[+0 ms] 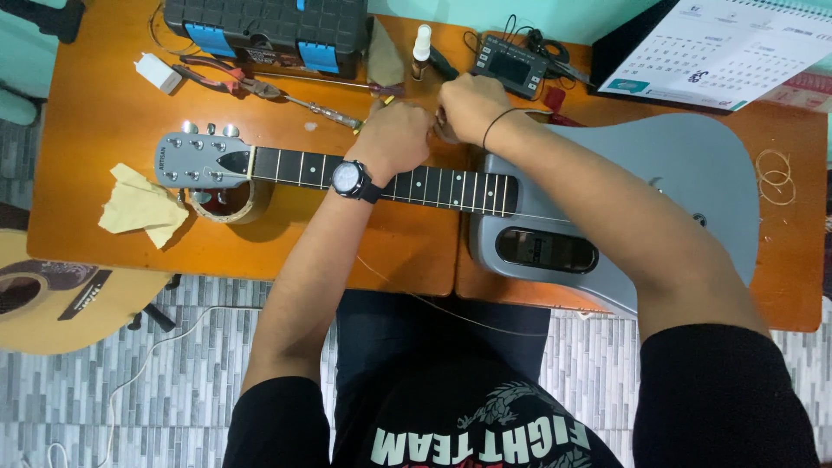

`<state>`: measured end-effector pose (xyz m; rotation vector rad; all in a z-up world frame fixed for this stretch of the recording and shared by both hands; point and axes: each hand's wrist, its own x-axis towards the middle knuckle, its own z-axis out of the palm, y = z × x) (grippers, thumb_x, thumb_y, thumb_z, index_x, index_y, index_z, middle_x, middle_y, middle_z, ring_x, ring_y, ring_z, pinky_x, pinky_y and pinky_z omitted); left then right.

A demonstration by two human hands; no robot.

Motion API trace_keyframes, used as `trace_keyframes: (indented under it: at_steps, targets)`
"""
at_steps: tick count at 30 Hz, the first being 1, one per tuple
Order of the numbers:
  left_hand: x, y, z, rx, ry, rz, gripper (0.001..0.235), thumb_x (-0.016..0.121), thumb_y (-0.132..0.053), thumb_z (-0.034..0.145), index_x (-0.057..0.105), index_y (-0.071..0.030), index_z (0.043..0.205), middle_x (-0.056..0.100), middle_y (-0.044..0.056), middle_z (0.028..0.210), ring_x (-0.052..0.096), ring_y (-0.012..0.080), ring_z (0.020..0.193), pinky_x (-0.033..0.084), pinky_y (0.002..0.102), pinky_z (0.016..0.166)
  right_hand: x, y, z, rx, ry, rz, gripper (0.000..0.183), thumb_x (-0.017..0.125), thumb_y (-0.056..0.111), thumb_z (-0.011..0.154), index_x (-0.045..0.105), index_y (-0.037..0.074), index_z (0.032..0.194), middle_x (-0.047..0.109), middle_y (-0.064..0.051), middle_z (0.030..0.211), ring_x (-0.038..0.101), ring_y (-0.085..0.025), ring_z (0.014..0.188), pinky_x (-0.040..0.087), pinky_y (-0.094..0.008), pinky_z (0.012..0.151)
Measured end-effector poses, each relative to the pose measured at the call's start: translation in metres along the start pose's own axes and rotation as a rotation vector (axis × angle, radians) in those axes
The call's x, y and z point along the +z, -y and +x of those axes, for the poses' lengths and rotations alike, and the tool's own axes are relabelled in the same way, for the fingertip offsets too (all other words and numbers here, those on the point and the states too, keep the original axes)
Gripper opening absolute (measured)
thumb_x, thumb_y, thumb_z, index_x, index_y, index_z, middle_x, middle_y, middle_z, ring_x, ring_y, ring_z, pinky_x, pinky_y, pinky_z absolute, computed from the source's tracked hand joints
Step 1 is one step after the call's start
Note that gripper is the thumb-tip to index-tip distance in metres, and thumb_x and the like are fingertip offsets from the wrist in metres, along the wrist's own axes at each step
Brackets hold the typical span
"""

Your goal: The person replaces a guitar string on a gray acoustic guitar. They thread the string through the bridge, pull it taut, and wind it onto the tuning peg at the headstock.

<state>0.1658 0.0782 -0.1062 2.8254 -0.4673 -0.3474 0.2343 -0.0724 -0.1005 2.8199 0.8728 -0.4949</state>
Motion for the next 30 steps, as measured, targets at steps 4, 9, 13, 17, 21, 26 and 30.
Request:
trace_keyframes:
  at_steps: [4,9,13,17,21,26,30]
  targets:
    - [0.007,0.004,0.004,0.018,-0.02,-0.029,0.017,0.053,-0.006,0.085,0.068,-0.011,0.078,0.072,0.01,0.08,0.067,0.0355,0.079,0.048,0.054,0.085,0.009,-0.003,0.004,-0.062,-0.099,-0.026,0.024,0.07,0.024,0.095,0.072,0.01,0.076,0.072,-0.014,0.075,0.072,-0.037,0.069,0.057,-0.046,0.054]
    - [0.004,0.0,0.004,0.007,0.016,0.035,0.021,0.053,-0.008,0.086,0.074,-0.011,0.087,0.073,0.012,0.086,0.067,0.0348,0.085,0.048,0.056,0.09,0.002,0.004,0.004,0.023,-0.007,-0.034,0.01,0.07,0.013,0.091,0.07,0.007,0.083,0.07,-0.014,0.079,0.071,-0.035,0.071,0.057,-0.046,0.057]
    - [0.001,0.0,-0.003,0.015,0.008,-0.017,0.021,0.051,-0.005,0.082,0.071,-0.011,0.08,0.071,0.011,0.084,0.066,0.0361,0.085,0.041,0.063,0.1,-0.023,0.003,-0.011,0.024,0.061,0.17,0.017,0.066,0.007,0.09,0.065,0.005,0.072,0.065,-0.015,0.072,0.066,-0.036,0.065,0.052,-0.045,0.055]
    - [-0.015,-0.022,-0.02,0.049,-0.307,0.259,0.015,0.059,-0.016,0.088,0.074,-0.016,0.083,0.076,0.011,0.085,0.071,0.0346,0.084,0.045,0.053,0.092,-0.03,-0.01,-0.02,-0.023,-0.05,0.322,0.01,0.068,0.011,0.094,0.077,0.006,0.095,0.074,-0.017,0.083,0.072,-0.032,0.076,0.058,-0.043,0.068]
    - [-0.041,-0.063,-0.038,0.045,-0.537,0.339,0.01,0.068,-0.013,0.083,0.075,-0.014,0.089,0.072,0.009,0.09,0.065,0.0341,0.087,0.047,0.05,0.082,-0.028,-0.031,-0.023,-0.105,-0.291,0.369,0.018,0.057,0.008,0.099,0.074,0.008,0.094,0.072,-0.017,0.088,0.068,-0.037,0.08,0.053,-0.049,0.063]
    - [-0.048,-0.096,-0.044,0.168,-0.648,0.307,0.009,0.064,-0.018,0.09,0.07,-0.012,0.09,0.065,0.008,0.082,0.062,0.0333,0.076,0.046,0.045,0.073,-0.064,-0.065,-0.095,-0.206,-0.423,0.447,0.011,0.062,0.008,0.103,0.07,0.003,0.096,0.073,-0.014,0.094,0.069,-0.031,0.088,0.051,-0.045,0.075]
    - [-0.043,-0.142,-0.04,0.347,-0.579,0.146,0.015,0.071,-0.027,0.093,0.07,-0.012,0.09,0.071,0.011,0.091,0.066,0.0351,0.088,0.049,0.054,0.08,-0.075,-0.103,-0.206,-0.091,-0.479,0.494,0.013,0.055,0.006,0.106,0.067,0.005,0.109,0.076,-0.01,0.097,0.071,-0.031,0.085,0.046,-0.042,0.07]
